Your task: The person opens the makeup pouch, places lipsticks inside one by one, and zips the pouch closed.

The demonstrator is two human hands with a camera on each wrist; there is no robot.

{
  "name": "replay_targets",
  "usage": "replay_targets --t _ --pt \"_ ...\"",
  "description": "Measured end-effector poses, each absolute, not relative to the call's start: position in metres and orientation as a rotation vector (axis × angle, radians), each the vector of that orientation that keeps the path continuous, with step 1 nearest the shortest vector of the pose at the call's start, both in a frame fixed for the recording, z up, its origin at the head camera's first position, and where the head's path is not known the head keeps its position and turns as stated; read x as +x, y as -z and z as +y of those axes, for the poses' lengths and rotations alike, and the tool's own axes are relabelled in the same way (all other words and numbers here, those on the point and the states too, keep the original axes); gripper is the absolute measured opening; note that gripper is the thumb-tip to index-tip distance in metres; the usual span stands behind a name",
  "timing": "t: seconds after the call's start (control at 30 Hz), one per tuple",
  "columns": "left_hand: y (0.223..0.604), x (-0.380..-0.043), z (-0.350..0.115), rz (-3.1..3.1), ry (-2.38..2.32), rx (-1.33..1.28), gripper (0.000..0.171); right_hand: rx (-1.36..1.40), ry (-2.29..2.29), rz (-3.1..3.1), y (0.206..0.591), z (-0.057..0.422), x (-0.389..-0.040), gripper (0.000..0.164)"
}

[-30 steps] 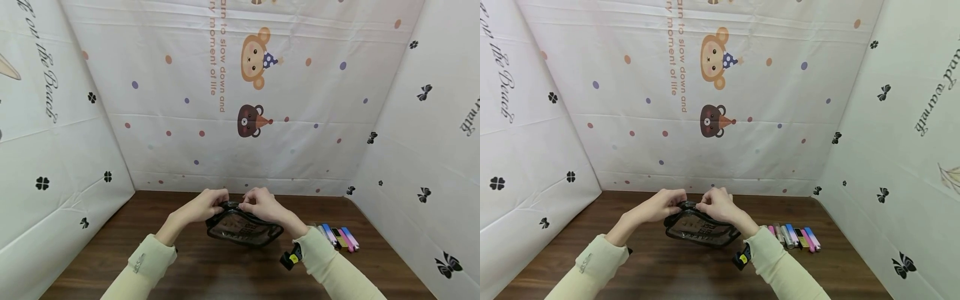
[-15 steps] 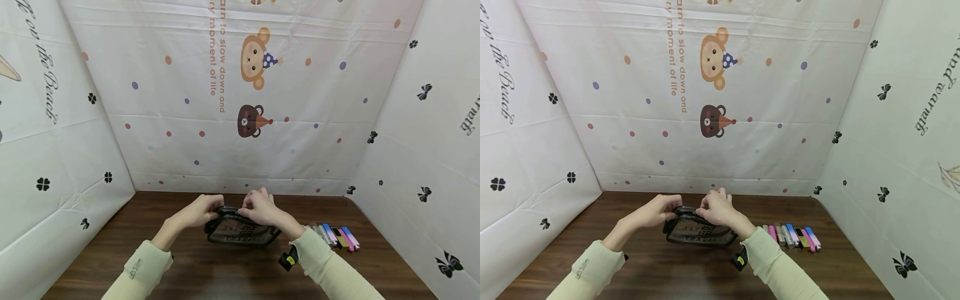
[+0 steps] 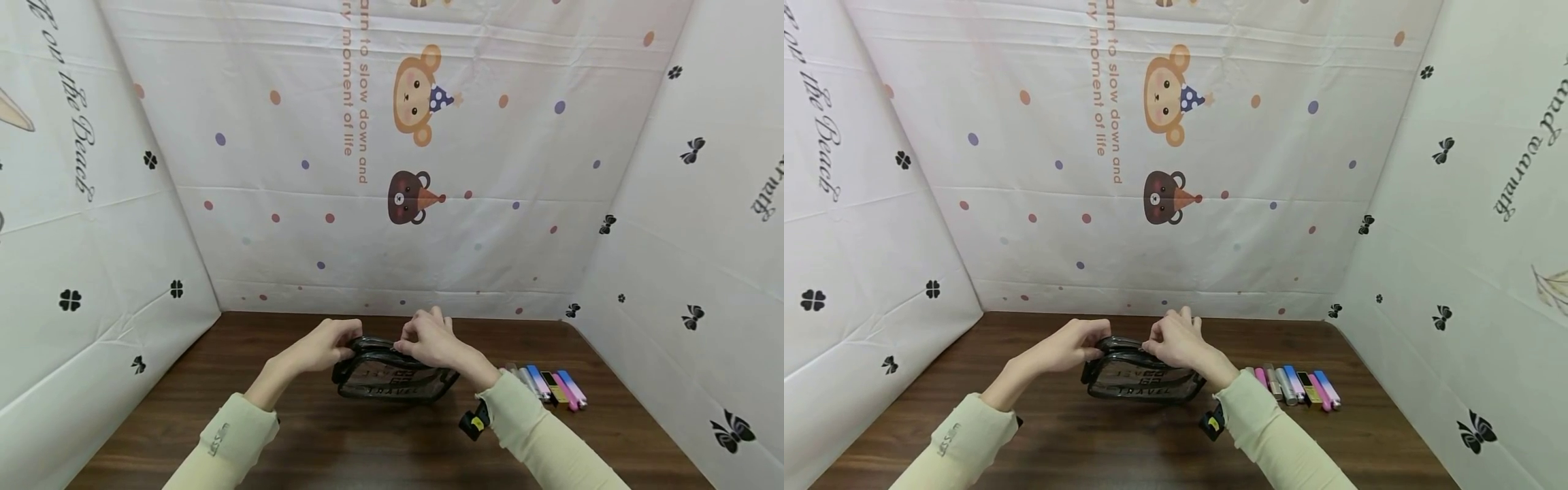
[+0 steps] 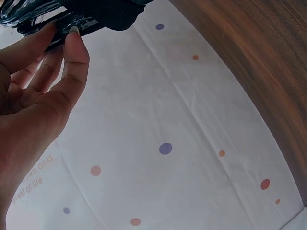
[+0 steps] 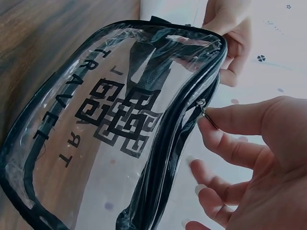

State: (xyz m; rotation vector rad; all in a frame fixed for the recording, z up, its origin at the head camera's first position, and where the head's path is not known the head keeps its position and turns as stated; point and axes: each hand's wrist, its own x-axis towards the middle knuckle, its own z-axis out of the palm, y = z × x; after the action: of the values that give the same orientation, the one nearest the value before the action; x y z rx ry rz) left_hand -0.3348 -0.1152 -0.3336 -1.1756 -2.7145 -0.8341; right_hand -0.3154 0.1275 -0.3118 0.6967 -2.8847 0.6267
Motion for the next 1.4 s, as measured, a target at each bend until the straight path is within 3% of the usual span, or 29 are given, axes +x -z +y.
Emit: replay_targets --t 1.17,1.4 --pt "0.343 -0.338 -0.120 -2.687 0.844 -1.196 0.016 0.780 -0.587 -2.910 0.317 0.146 -0.318 0.031" --pt "0.347 -0.339 -0.125 -2.690 0.845 -1.178 0.016 0.761 -0.588 -2.917 0.319 0.155 -0.320 0.039"
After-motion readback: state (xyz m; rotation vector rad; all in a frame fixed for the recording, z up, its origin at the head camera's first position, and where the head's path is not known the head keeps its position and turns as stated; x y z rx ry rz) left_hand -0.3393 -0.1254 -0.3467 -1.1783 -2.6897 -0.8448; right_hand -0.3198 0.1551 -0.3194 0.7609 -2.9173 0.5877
